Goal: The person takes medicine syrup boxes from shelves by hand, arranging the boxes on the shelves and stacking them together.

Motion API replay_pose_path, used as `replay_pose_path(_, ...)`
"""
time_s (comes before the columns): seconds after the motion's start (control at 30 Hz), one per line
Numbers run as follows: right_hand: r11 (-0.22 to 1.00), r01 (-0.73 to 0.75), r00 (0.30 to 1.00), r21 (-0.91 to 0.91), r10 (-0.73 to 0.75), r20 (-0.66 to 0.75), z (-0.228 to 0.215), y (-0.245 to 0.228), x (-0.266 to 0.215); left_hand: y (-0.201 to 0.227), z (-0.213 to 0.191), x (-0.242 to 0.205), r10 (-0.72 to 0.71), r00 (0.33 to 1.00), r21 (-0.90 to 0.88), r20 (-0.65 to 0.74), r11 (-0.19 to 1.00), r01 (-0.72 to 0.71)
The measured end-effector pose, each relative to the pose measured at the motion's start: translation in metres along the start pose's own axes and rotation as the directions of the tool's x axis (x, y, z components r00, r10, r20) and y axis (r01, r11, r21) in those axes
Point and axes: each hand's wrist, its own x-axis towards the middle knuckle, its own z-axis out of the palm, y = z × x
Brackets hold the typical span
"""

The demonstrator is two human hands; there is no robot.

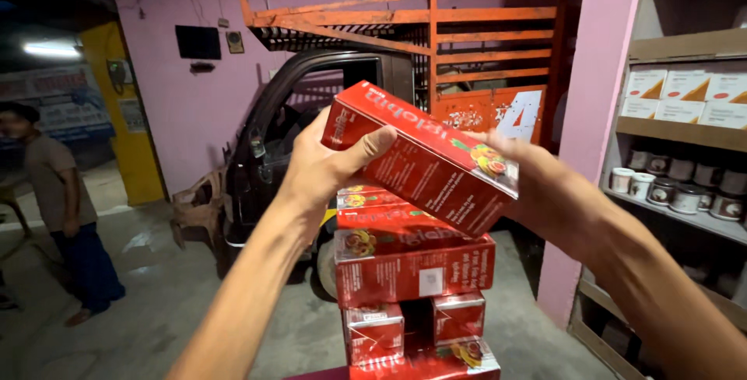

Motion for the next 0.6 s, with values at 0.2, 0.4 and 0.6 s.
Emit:
replay_pose_path(0.2,0.932,0.064,0.959,-0.357,-0.156,-0.236,-0.001,0.020,0.009,-0.031,-0.004,0.004,0.031,0.980,0.085,-0.195,0.996,-0.014)
replay_pose_path(0.4,0.906,0.030,0.921,-0.422,-0.189,-0.340,-0.006,0.041,0.047,-0.056,-0.045,0.022,-0.031,0.991,0.180,-0.127,0.982,0.054)
replay_pose_path(0.6,0.939,0.101,0.952,-0.328,-0.187,-0.242,-0.028,0.051,0.119,-0.095,-0.085,0.065,-0.152,0.984,0.308,-0.095,0.935,0.174)
